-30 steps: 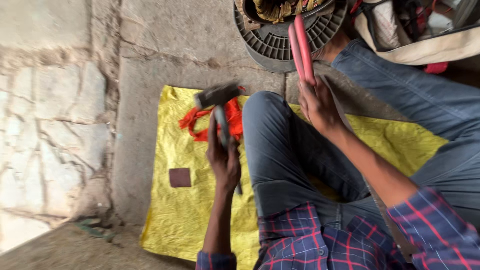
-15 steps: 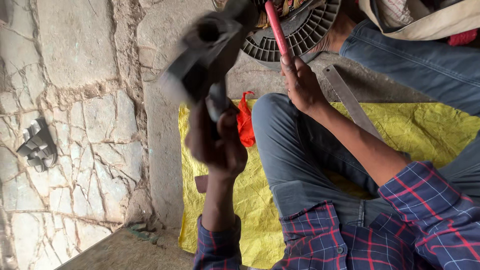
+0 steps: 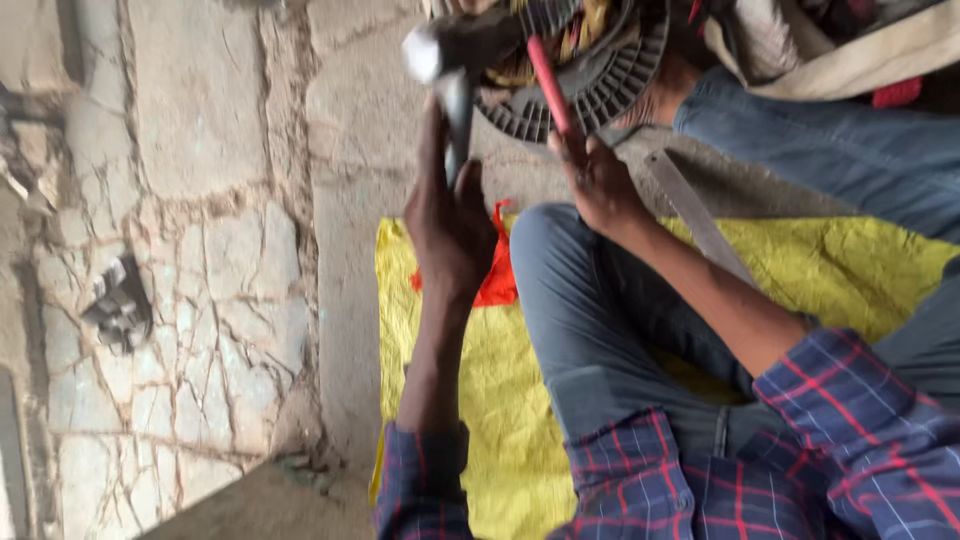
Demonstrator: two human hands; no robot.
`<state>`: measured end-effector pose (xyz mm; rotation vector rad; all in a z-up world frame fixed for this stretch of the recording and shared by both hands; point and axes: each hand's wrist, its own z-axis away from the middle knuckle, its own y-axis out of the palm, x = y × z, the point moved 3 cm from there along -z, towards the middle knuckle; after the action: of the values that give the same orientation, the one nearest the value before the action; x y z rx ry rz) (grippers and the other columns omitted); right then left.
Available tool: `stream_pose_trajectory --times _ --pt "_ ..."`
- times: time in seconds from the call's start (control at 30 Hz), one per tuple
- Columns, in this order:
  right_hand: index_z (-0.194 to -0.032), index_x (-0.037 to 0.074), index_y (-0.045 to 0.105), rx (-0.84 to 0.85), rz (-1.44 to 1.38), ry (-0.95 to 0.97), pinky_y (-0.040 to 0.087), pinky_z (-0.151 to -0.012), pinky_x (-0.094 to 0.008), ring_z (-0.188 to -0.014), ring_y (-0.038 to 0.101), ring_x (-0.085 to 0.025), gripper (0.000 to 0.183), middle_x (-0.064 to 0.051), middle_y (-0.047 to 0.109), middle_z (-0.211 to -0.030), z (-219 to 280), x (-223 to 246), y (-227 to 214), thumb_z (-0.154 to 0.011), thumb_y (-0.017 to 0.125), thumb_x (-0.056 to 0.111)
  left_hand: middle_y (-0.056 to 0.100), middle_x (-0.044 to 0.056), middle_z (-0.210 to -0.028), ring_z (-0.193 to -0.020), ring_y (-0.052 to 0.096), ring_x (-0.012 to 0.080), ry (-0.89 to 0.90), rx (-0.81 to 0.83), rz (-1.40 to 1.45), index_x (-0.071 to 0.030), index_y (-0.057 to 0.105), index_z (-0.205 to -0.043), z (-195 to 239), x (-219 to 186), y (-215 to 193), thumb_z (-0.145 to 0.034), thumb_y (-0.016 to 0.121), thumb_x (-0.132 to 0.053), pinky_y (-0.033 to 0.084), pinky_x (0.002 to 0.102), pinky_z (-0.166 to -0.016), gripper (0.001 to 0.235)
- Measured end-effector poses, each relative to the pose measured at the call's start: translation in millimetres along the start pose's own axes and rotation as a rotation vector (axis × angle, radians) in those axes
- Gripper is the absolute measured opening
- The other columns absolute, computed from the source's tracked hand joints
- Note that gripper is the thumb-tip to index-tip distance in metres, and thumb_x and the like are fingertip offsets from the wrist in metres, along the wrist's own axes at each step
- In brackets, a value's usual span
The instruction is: The person sits on a yellow tarp and uses a hammer and metal rod to repeatedly strike a circular motor component. They briefly switch to pliers to adjust a part inside the component, then resume hammering. The work continues with repeated strikes and occasional repositioning of the rod.
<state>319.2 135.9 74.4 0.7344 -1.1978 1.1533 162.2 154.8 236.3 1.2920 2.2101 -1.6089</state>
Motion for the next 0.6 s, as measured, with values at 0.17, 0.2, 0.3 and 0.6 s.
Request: stream_pose_trajectory --times 0.17,0.2,0.3,0.6 --pt "-0.121 0.006 0.05 0.137 -0.208 0.027 0.042 -0.05 -0.038 -0.056 0.05 -0.02 0.062 -0.007 0.051 -0.068 -1 1 9 -0.101 0.049 0.065 0.051 0.003 -0.08 -0.068 0.045 0.0055 -0.048 -0.034 0.6 0.003 0.048 -0.151 20 -6 -18 -0.118 0.058 -0.029 0.034 0.024 -0.061 0.047" --pt "-0.125 0.007 0.048 0.203 -0.294 0.097 0.04 -0.049 -0.041 -0.053 0.047 -0.024 0.062 -0.01 0.049 -0.068 -2 0 10 -0.101 0.05 0.064 0.049 0.001 -0.081 -0.068 0.043 0.0045 -0.061 -0.009 0.734 0.006 0.05 -0.147 23 -3 -13 -0.118 0.058 -0.032 0.032 0.023 -0.061 0.048" --pt "-0.11 0.005 0.053 0.047 -0.099 -0.121 0.046 -0.056 -0.031 -0.063 0.055 -0.012 0.061 -0.001 0.055 -0.073 -11 6 6 -0.099 0.05 0.065 0.042 -0.005 -0.073 -0.062 0.037 0.0032 -0.16 0.067 0.769 0.007 0.056 -0.129 26 8 5 -0.112 0.057 -0.041 0.027 0.022 -0.056 0.051" --pt "-0.099 0.004 0.055 -0.029 -0.229 -0.184 0.043 -0.058 -0.031 -0.064 0.05 -0.01 0.039 0.0 0.05 -0.071 -28 -27 25 -0.106 0.06 0.042 0.056 0.011 -0.08 -0.072 0.053 0.0171 0.327 -0.169 0.378 -0.003 0.057 -0.112 -4 -18 -18 -0.118 0.034 -0.048 0.04 0.025 -0.07 0.051"
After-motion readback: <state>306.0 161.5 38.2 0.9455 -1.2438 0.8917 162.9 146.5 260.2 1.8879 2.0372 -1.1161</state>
